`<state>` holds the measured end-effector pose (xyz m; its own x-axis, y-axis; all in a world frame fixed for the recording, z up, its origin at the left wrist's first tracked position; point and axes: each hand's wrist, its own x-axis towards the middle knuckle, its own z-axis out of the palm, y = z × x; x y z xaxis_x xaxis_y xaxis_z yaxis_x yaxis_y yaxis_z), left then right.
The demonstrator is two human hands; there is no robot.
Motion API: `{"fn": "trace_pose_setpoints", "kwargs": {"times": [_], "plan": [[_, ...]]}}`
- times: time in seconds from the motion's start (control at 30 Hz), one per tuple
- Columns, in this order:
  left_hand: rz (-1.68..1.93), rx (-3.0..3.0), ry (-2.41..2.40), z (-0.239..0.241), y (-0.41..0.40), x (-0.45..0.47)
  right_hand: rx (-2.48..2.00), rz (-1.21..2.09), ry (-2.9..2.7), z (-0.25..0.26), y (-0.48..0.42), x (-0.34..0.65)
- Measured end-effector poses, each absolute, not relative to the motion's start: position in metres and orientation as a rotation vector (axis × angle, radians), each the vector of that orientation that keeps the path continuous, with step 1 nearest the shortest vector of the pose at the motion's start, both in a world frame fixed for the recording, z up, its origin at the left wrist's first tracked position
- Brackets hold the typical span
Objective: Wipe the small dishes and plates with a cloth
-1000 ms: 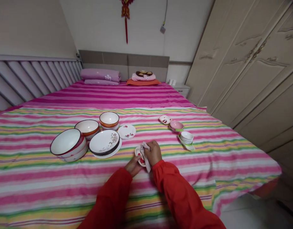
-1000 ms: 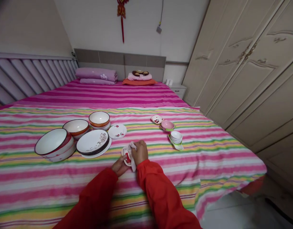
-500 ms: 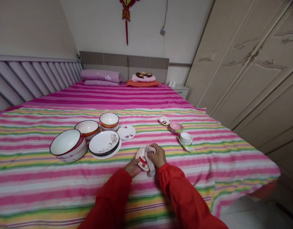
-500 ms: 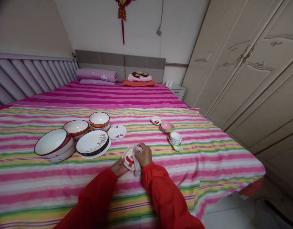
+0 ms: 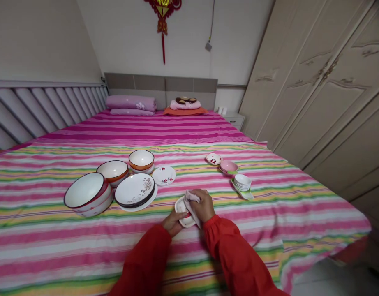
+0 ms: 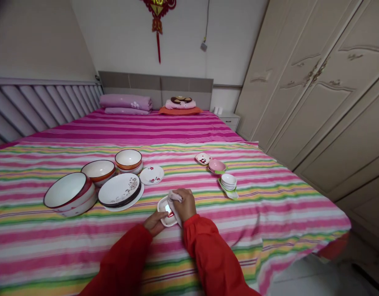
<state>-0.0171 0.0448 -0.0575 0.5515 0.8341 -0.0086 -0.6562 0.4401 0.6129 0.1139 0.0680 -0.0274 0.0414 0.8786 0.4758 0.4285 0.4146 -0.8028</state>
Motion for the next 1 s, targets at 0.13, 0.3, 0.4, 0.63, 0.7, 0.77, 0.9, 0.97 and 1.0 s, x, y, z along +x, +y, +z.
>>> {"fn": "trace_pose_setpoints", "kwargs": {"times": [0.13, 0.3, 0.4, 0.63, 0.7, 0.77, 0.9, 0.97, 1.0], "plan": [[0.992, 0.634, 0.318, -0.055, 0.044, -0.016, -1.307, 0.688, -1.217, -0.044, 0.055, 0.11], [1.064, 0.644, 0.293, -0.057, 0.045, -0.017, -1.311, 0.785, -1.098, -0.052, 0.041, 0.11], [1.042, 0.603, 0.259, -0.062, 0.047, -0.019, -1.29, 0.756, -1.228, -0.045, 0.043, 0.117], [0.752, 0.479, 0.272, -0.075, 0.052, -0.027, -1.031, 0.449, -1.977, -0.007, 0.058, 0.131], [0.77, 0.485, 0.291, -0.078, 0.052, -0.027, -0.945, 0.443, -2.123, -0.003, 0.06, 0.129], [0.843, 0.49, 0.307, -0.079, 0.051, -0.024, -0.958, 0.426, -2.079, -0.004, 0.062, 0.126], [0.943, 0.466, 0.338, -0.072, 0.049, -0.02, -1.138, 0.474, -1.641, -0.021, 0.06, 0.12], [0.978, 0.447, 0.35, -0.067, 0.049, -0.019, -1.219, 0.579, -1.416, -0.031, 0.053, 0.118], [1.0, 0.442, 0.352, -0.065, 0.049, -0.018, -1.243, 0.635, -1.328, -0.036, 0.049, 0.117]]}}
